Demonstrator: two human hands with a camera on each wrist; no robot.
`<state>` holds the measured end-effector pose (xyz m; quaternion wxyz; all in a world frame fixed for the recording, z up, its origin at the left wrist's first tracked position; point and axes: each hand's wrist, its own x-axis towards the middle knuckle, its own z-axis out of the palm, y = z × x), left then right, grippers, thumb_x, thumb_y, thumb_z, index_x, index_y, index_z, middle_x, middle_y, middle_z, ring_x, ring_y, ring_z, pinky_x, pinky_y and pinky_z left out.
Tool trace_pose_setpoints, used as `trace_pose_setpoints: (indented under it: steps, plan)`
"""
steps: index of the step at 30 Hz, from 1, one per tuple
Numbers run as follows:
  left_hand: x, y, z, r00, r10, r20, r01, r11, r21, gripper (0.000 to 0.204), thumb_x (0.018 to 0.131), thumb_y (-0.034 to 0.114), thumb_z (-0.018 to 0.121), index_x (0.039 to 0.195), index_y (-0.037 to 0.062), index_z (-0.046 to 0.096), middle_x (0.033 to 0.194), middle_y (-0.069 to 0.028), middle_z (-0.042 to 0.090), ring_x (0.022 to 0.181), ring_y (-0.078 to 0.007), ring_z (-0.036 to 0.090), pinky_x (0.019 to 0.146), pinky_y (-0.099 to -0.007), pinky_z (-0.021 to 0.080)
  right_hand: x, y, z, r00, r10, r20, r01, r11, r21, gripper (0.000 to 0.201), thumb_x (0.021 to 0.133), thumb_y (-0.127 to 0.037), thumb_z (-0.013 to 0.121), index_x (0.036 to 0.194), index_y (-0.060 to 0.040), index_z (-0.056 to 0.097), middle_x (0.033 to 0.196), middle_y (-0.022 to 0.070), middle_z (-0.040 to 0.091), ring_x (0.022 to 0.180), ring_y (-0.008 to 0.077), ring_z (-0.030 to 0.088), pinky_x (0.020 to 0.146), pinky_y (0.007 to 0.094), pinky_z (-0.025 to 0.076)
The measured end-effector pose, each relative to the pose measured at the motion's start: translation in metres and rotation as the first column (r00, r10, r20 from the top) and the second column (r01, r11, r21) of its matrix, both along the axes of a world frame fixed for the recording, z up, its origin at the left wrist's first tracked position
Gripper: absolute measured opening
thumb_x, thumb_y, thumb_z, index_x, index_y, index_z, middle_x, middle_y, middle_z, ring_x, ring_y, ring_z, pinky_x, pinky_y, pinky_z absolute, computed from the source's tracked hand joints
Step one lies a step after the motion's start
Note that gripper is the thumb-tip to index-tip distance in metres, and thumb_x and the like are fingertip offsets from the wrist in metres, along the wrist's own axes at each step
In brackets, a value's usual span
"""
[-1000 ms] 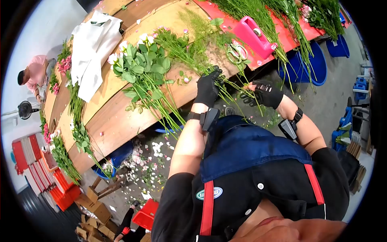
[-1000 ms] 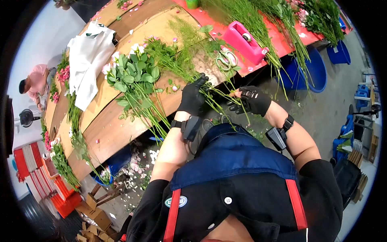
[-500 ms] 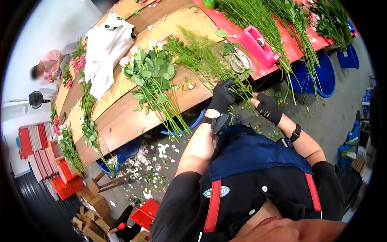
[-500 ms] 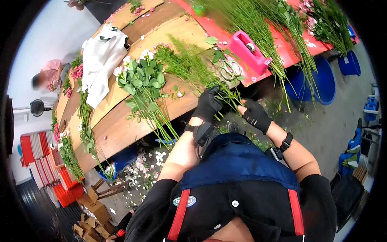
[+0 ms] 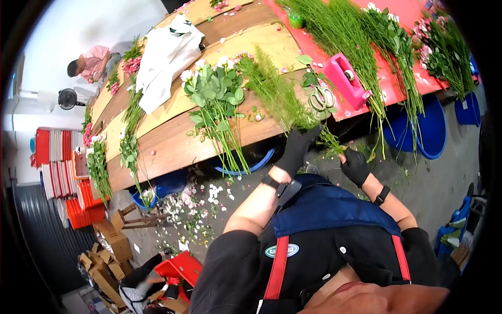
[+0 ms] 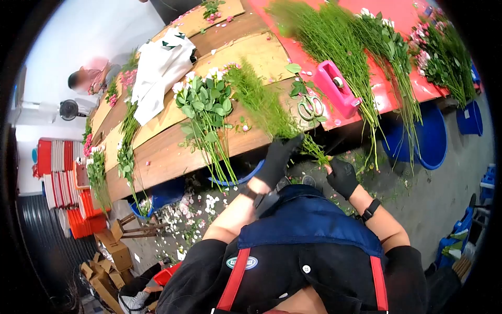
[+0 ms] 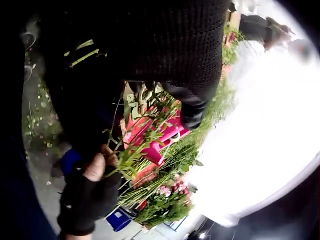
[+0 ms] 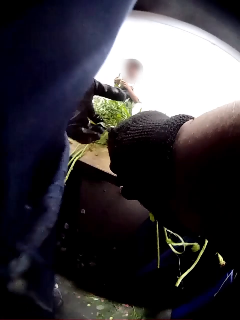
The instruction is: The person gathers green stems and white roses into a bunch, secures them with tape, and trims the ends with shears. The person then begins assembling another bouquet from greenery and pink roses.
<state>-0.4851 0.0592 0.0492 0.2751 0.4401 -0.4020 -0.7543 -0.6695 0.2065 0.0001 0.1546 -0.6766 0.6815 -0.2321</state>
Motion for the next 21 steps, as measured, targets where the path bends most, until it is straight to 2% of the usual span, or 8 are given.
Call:
trace_pose_setpoints:
  steps: [4,8,9,11,14,16,19,21]
  plan:
    - [0.014,0.038,0.011,0.989,0.146,-0.027,-0.135,0.96,0.243,0.029,0.081,0.028,0.073,0.094,0.0041,0.063,0.084,-0.0008,0.062,0.074,-0.0076,0.051,0.065,-0.0256,0.042,0.006,0.002,0.008,0.992,0.072,0.107,-0.059,0.991,-0.116,0.026,0.084,-0.014,0.061,0.105,0.001,0.059,0.076,0.0219,0.062,0.069,0.0382,0.061,0.06,0.0453,0.047]
    - [0.033,0.052,0.019,0.959,0.209,0.193,-0.172,0.967,-0.188,0.028,0.08,0.024,0.074,0.094,0.0053,0.059,0.08,-0.0004,0.059,0.07,-0.0071,0.05,0.062,-0.0237,0.04,0.01,-0.015,0.028,0.911,-0.036,0.411,0.006,0.997,0.073,0.015,0.088,-0.016,0.059,0.088,-0.0004,0.059,0.067,0.0189,0.057,0.06,0.0354,0.058,0.053,0.0422,0.043]
    - [0.045,0.051,0.016,0.957,0.052,0.286,0.002,0.983,-0.184,0.02,0.088,0.022,0.067,0.092,0.0039,0.061,0.086,-0.0072,0.063,0.073,-0.0131,0.055,0.065,-0.0255,0.045,0.015,-0.022,0.044,0.81,-0.044,0.585,-0.03,0.993,0.116,0.018,0.088,-0.018,0.059,0.087,-0.0006,0.059,0.064,0.0174,0.056,0.058,0.0345,0.057,0.053,0.0414,0.042]
    - [0.039,0.059,0.025,0.997,0.021,0.068,0.003,0.941,-0.339,0.017,0.089,0.022,0.065,0.089,0.005,0.062,0.082,-0.009,0.064,0.071,-0.0165,0.056,0.066,-0.0265,0.046,0.016,-0.029,0.037,0.833,0.169,0.528,-0.236,0.97,0.061,0.021,0.088,-0.019,0.059,0.098,-0.0009,0.06,0.072,0.0198,0.058,0.062,0.0363,0.057,0.057,0.0426,0.044]
    - [0.042,0.036,0.049,0.987,0.082,-0.14,-0.074,0.995,0.06,0.02,0.09,0.026,0.062,0.095,0.0062,0.063,0.075,-0.0096,0.064,0.069,-0.0225,0.059,0.068,-0.0306,0.048,0.035,-0.034,0.042,0.778,0.426,0.462,-0.491,0.871,0.023,0.031,0.089,-0.028,0.059,0.106,-0.0018,0.062,0.081,0.0225,0.061,0.074,0.0408,0.059,0.068,0.046,0.047]
    - [0.045,0.011,0.035,0.709,0.647,-0.281,-0.379,0.686,0.621,0.024,0.091,0.028,0.061,0.101,0.0059,0.061,0.068,-0.0053,0.06,0.065,-0.02,0.057,0.064,-0.0314,0.047,0.041,-0.022,0.011,0.758,0.451,0.47,-0.59,0.782,0.202,0.035,0.089,-0.032,0.058,0.106,-0.0011,0.062,0.087,0.0238,0.062,0.082,0.0427,0.059,0.072,0.0457,0.048]
    - [0.083,-0.002,0.008,0.736,0.523,-0.431,-0.303,0.823,0.481,0.036,0.09,0.036,0.062,0.109,0.0067,0.053,0.054,0.0043,0.033,0.054,-0.0119,0.039,0.054,-0.0277,0.035,0.04,-0.038,0.029,0.8,0.488,0.349,-0.6,0.669,0.439,0.045,0.089,-0.037,0.06,0.112,0.0008,0.059,0.092,0.0226,0.064,0.087,0.041,0.062,0.076,0.0441,0.049]
    - [0.081,0.007,0.013,0.75,0.519,-0.41,-0.375,0.844,0.383,0.037,0.093,0.04,0.056,0.105,0.0058,0.053,0.057,0.0032,0.032,0.056,-0.0131,0.037,0.055,-0.0295,0.034,0.048,-0.055,0.047,0.7,0.514,0.496,-0.672,0.709,0.213,0.05,0.088,-0.039,0.061,0.117,0.0014,0.056,0.092,0.021,0.065,0.087,0.0385,0.063,0.077,0.043,0.05]
